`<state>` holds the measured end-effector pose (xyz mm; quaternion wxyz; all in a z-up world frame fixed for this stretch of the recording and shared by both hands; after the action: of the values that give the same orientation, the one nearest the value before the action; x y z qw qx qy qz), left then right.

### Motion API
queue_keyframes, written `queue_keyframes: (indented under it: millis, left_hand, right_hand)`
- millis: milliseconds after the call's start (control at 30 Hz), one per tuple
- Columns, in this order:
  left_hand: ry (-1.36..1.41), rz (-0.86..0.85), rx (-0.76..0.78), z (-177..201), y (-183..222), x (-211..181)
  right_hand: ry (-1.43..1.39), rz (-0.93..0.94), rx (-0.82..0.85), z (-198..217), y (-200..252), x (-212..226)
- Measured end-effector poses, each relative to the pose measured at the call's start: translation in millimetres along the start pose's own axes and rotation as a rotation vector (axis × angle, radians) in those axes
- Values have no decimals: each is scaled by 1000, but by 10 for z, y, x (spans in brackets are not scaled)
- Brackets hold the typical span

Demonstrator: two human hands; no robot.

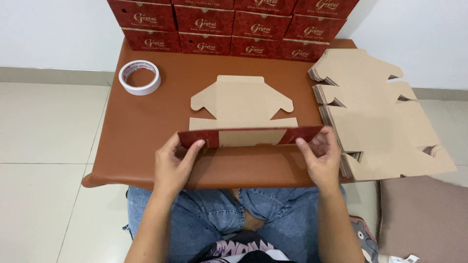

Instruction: Assembling a cardboard box from a flat template by folding and tucking flaps.

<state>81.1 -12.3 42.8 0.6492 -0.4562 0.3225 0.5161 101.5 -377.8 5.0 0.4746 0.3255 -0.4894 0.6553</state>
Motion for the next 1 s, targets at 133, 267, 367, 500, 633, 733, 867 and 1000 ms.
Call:
queue_keyframes:
  millis: [133, 267, 367, 500, 633, 733, 867, 1000]
  left_hand:
    - [-25, -13, -67, -12, -164, -159]
    - [-302, 219, 19, -98, -252, 82]
    - [-515, 259, 57, -199, -279, 420]
    - [-765, 152, 20, -251, -264, 282]
    - [-810, -9, -17, -450, -159, -61]
    - [-711, -125, 236, -802, -124, -39]
    - [-790, -81, 464, -1164, -189, 57]
    - [-819, 1, 562, -1224, -214, 30]
  right_hand:
    - [-52, 14, -14, -114, -268, 301]
    - [7, -112, 105, -275, -324, 316]
    - [74, -191, 121, -323, -279, 161]
    - [484, -195, 87, -357, -210, 342]
    - [802, -144, 101, -483, -161, 408]
    - [904, -101, 263, -834, -76, 478]
    - [836, -29, 638, -1496, 76, 524]
    - [714, -71, 764, -1662, -91, 478]
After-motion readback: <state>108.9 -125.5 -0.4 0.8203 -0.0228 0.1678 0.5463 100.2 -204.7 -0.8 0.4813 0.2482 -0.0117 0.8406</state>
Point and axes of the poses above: each hand's wrist, its own y-axis away from the middle knuckle, its own z-axis out of the back of the hand, x = y × z, the point moved 8 cm from there along -y, towards the middle knuckle, and after that the axes turned 15 degrees about x, right-handed, at the moved point
